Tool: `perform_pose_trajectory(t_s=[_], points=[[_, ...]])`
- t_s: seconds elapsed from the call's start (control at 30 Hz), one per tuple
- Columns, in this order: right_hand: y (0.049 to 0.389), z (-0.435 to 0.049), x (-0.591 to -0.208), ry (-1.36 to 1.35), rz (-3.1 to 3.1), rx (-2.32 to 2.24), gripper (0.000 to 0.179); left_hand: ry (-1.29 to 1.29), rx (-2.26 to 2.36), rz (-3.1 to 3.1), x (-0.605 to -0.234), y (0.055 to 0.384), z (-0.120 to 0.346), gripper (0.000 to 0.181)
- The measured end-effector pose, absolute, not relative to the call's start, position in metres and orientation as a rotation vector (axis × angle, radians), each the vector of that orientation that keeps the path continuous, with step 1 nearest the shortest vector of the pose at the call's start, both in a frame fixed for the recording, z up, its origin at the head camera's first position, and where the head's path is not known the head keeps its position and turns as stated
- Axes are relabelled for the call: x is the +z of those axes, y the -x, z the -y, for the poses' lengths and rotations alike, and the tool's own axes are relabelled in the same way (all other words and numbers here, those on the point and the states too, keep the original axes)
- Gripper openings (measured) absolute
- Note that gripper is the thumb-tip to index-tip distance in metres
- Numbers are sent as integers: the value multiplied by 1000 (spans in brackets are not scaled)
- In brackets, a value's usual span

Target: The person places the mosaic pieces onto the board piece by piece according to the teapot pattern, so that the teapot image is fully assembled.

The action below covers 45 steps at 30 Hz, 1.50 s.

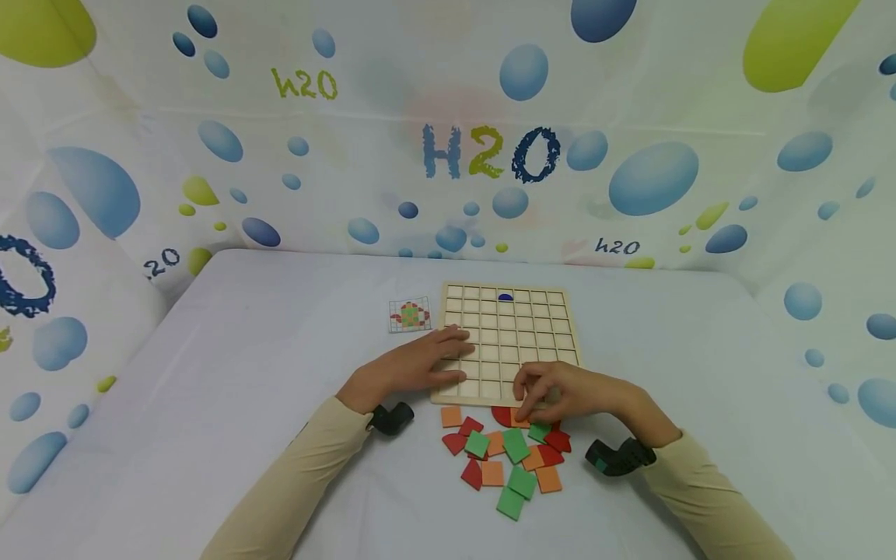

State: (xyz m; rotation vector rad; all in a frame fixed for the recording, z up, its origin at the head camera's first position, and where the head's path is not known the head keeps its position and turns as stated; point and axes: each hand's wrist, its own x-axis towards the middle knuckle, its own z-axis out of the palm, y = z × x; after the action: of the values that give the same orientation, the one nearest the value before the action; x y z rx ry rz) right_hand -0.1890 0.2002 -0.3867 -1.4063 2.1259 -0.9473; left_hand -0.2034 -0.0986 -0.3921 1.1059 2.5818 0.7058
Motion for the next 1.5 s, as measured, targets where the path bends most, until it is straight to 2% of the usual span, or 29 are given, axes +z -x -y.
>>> perform_pose_trajectory(t_s=[0.3, 0.53, 1.03, 1.5], points=[[188, -200, -386, 1407, -2161, -915, 23, -1106, 703, -2580, -393, 205, 97, 53], [186, -200, -387, 1382, -2156, -919, 20, -1118, 703, -2583, -393, 205, 98, 52], [184, -197, -387, 1640, -2112, -845, 11, -1104, 714, -2584, -391, 203, 96, 52], [180, -190, -379, 1567, -2081, -818, 13, -1089, 712, -2585, -391, 203, 98, 52]])
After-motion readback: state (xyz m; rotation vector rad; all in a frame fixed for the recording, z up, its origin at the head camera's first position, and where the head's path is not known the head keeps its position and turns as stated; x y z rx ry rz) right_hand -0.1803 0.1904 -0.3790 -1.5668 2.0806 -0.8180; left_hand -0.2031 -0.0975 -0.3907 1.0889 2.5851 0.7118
